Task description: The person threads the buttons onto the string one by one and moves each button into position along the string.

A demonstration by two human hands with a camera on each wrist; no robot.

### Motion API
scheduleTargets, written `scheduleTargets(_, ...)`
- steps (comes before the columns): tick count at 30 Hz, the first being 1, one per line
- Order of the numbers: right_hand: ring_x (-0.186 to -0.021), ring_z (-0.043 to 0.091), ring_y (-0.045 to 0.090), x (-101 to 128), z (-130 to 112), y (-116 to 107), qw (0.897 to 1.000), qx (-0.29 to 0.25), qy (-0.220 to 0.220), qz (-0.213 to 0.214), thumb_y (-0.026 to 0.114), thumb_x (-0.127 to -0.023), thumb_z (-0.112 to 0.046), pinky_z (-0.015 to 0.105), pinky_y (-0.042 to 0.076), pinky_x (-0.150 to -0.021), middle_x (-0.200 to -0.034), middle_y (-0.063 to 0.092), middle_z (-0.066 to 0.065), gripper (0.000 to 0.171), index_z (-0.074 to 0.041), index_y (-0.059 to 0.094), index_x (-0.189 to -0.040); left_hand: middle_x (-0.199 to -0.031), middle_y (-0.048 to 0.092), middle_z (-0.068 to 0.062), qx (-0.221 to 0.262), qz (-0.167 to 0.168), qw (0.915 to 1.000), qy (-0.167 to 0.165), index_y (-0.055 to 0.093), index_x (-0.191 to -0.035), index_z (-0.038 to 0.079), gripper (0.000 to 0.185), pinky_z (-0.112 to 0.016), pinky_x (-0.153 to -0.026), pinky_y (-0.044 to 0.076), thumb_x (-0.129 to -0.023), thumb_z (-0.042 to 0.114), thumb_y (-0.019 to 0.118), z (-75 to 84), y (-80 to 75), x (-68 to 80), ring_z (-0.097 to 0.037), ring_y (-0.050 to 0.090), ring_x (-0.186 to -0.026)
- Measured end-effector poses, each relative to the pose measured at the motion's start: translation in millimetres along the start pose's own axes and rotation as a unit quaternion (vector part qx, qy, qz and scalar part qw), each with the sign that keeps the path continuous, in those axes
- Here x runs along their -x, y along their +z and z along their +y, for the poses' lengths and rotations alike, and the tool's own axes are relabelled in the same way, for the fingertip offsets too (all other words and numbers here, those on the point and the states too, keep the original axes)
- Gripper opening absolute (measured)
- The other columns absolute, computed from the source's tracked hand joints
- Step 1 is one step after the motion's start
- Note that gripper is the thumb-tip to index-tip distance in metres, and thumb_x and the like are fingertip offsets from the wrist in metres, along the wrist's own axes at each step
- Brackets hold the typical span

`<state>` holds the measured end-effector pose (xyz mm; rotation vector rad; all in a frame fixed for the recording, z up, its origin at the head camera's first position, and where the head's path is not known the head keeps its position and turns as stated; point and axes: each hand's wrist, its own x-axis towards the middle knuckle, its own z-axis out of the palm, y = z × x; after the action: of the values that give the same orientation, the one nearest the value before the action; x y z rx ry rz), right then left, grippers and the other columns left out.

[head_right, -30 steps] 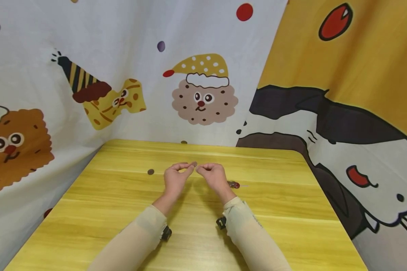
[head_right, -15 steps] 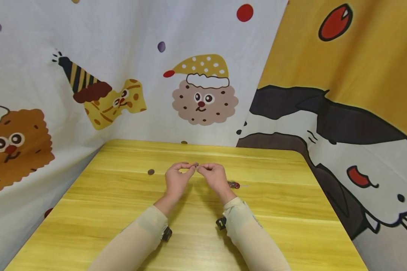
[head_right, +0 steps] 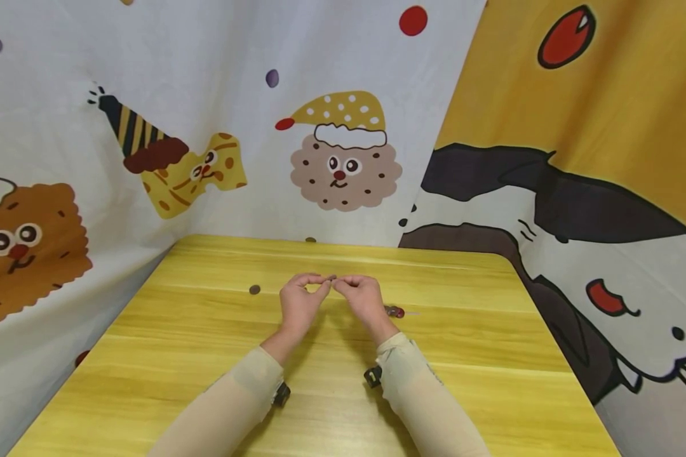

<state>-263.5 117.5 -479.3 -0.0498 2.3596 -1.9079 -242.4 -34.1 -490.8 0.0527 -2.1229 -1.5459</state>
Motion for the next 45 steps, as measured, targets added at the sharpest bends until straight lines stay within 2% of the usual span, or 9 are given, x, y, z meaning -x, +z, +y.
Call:
scheduleTargets(7,-0.140,0.034,0.059,1.8,-1.7,0.0,1.000,-0.007,0.004,-0.001,0.076,-0.100,-0.034,0.061,0.040,-0.123,-0.136,0.074,0.014,0.034,-0.005,0.081,-0.117,-0.100,0.081,-0.008,-0.017,0.006,0.9997,0.015,0.086,-0.089,0.008,0.004,-0.046,-0.096,0.062,-0.087,0.009,0.089,3.7,-0.3,-0.8,-0.029,0.077,-0.102)
scheduleTargets(11,-0.140,0.034,0.059,1.4,-1.7,-1.4,1.000,-0.015,0.013,-0.001,0.076,-0.100,-0.035,0.061,0.038,-0.124,-0.138,0.073,0.013,0.035,-0.005,0.081,-0.118,-0.097,0.081,-0.008,-0.028,0.011,0.9989,0.036,0.085,-0.088,0.007,0.004,-0.046,-0.095,0.062,-0.086,0.009,0.089,5.3,-0.1,-0.8,-0.029,0.076,-0.099)
scheduleTargets(19,-0.141,0.034,0.057,2.0,-3.4,-3.2,0.999,-0.020,0.028,0.000,0.077,-0.099,-0.037,0.061,0.037,-0.124,-0.140,0.070,0.013,0.037,-0.007,0.081,-0.119,-0.101,0.082,-0.009,-0.041,-0.003,0.9972,0.062,0.085,-0.086,0.006,0.004,-0.047,-0.096,0.062,-0.086,0.007,0.088,6.4,-0.1,0.0,-0.031,0.075,-0.103)
scheduleTargets(24,-0.139,0.034,0.059,2.7,-4.7,-3.8,0.999,-0.018,0.026,-0.001,0.077,-0.099,-0.037,0.060,0.039,-0.123,-0.139,0.071,0.013,0.036,-0.007,0.080,-0.119,-0.110,0.083,-0.007,-0.032,-0.033,0.9968,0.065,0.081,-0.086,0.007,0.004,-0.046,-0.096,0.063,-0.089,0.006,0.083,4.3,-0.9,-1.1,-0.030,0.078,-0.110)
scheduleTargets(33,-0.135,0.031,0.061,2.0,-5.0,-6.3,1.000,-0.012,0.017,-0.005,0.075,-0.101,-0.036,0.057,0.043,-0.121,-0.137,0.072,0.012,0.034,-0.008,0.080,-0.121,-0.109,0.083,-0.007,0.001,-0.097,0.9937,0.056,0.083,-0.096,0.007,0.005,-0.050,-0.093,0.063,-0.093,0.005,0.079,3.6,-5.6,-3.7,-0.029,0.078,-0.105)
scheduleTargets(36,-0.135,0.031,0.062,2.2,-4.9,-6.9,1.000,-0.008,0.011,-0.008,0.074,-0.102,-0.036,0.055,0.044,-0.120,-0.138,0.072,0.012,0.035,-0.009,0.080,-0.123,-0.108,0.084,-0.006,0.006,-0.110,0.9932,0.039,0.083,-0.097,0.008,0.007,-0.042,-0.090,0.065,-0.096,0.011,0.076,3.1,-6.7,-4.2,-0.024,0.078,-0.104)
scheduleTargets(40,-0.136,0.032,0.062,3.2,-5.3,-7.9,1.000,-0.008,0.005,-0.015,0.074,-0.103,-0.037,0.055,0.044,-0.120,-0.140,0.072,0.011,0.036,-0.009,0.080,-0.124,-0.107,0.083,-0.005,0.032,-0.128,0.9911,-0.018,0.084,-0.098,0.011,0.014,-0.029,-0.075,0.063,-0.100,0.021,0.074,2.9,-9.3,-3.3,-0.018,0.077,-0.092)
scheduleTargets(43,-0.135,0.032,0.062,3.9,-5.4,-8.3,1.000,-0.007,0.003,-0.016,0.073,-0.103,-0.036,0.055,0.044,-0.120,-0.139,0.072,0.012,0.035,-0.009,0.080,-0.124,-0.108,0.083,-0.005,0.048,-0.137,0.9883,-0.046,0.083,-0.100,0.013,0.016,-0.027,-0.068,0.062,-0.101,0.026,0.074,2.7,-10.7,-2.9,-0.017,0.076,-0.085)
scheduleTargets(45,-0.134,0.032,0.063,4.1,-5.2,-8.5,1.000,-0.006,0.003,-0.016,0.073,-0.103,-0.034,0.055,0.044,-0.119,-0.137,0.073,0.012,0.034,-0.008,0.080,-0.123,-0.109,0.083,-0.005,0.049,-0.139,0.9878,-0.050,0.083,-0.100,0.014,0.015,-0.027,-0.070,0.062,-0.101,0.027,0.074,2.9,-11.3,-3.3,-0.016,0.077,-0.085)
